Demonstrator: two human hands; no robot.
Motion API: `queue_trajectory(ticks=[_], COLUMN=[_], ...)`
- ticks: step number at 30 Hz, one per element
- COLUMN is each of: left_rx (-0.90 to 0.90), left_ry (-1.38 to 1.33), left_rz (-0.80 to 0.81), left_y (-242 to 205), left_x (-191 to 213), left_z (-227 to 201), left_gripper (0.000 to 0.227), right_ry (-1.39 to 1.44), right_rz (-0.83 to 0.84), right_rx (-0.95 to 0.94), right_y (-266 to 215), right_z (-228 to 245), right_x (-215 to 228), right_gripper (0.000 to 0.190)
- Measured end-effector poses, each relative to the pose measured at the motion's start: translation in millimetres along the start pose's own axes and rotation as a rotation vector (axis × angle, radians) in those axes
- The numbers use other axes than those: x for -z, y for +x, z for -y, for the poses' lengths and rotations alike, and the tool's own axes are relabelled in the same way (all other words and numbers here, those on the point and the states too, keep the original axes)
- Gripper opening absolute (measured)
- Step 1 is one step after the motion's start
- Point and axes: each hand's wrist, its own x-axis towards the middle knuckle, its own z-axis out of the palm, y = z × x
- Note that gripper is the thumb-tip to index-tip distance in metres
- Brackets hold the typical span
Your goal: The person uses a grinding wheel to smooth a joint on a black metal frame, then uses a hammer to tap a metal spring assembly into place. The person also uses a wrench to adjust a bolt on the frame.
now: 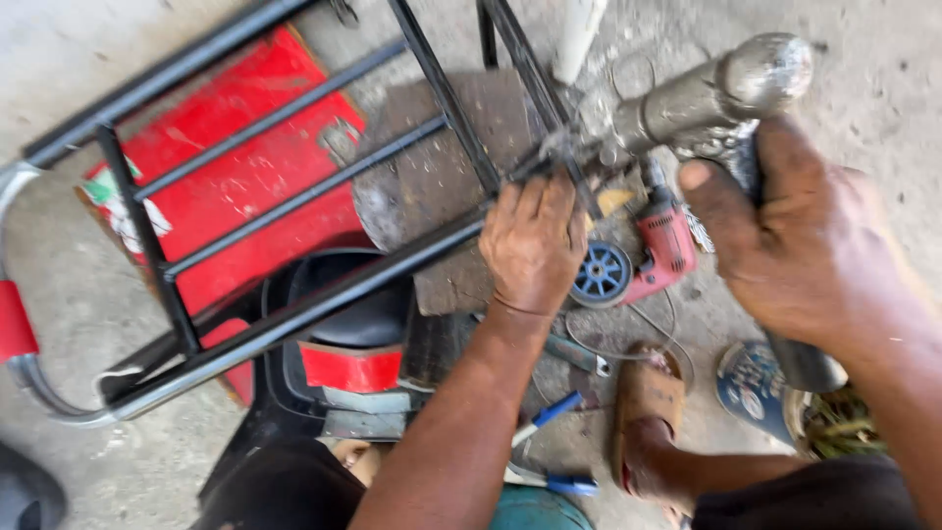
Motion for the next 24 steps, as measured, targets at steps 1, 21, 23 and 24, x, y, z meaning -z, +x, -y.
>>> queue_trajectory(ticks=[1,21,23,24], left_rx=[0.005,0.036,-0.030,-0.029], left_ry=[-0.009,-0.206,-0.442,-0.447], left_rz=[-0.010,0.011,0.144,0.149], left_y=[-1.2,9.1,18.3,21.2], left_x=[-6.7,16.7,38.7,44.0], left_z=[2.9,6.9,8.3,11.4], left_gripper=[0.021,0.016,0.017,0.017], right_ry=[-0.027,-0.005,0.072,0.073], right_rz=[-0.033,0.079,0.311,0.312], right_rx=[-0.072,-0.393,-0.198,-0.205], right_y=[0.2,-6.5,-8.4,-7.3], right_z=[3.9,-33.8,-87.2,-73.2], right_x=[7.5,3.8,-15.6,-24.6], right_gripper=[0.050,0.042,0.024,0.024])
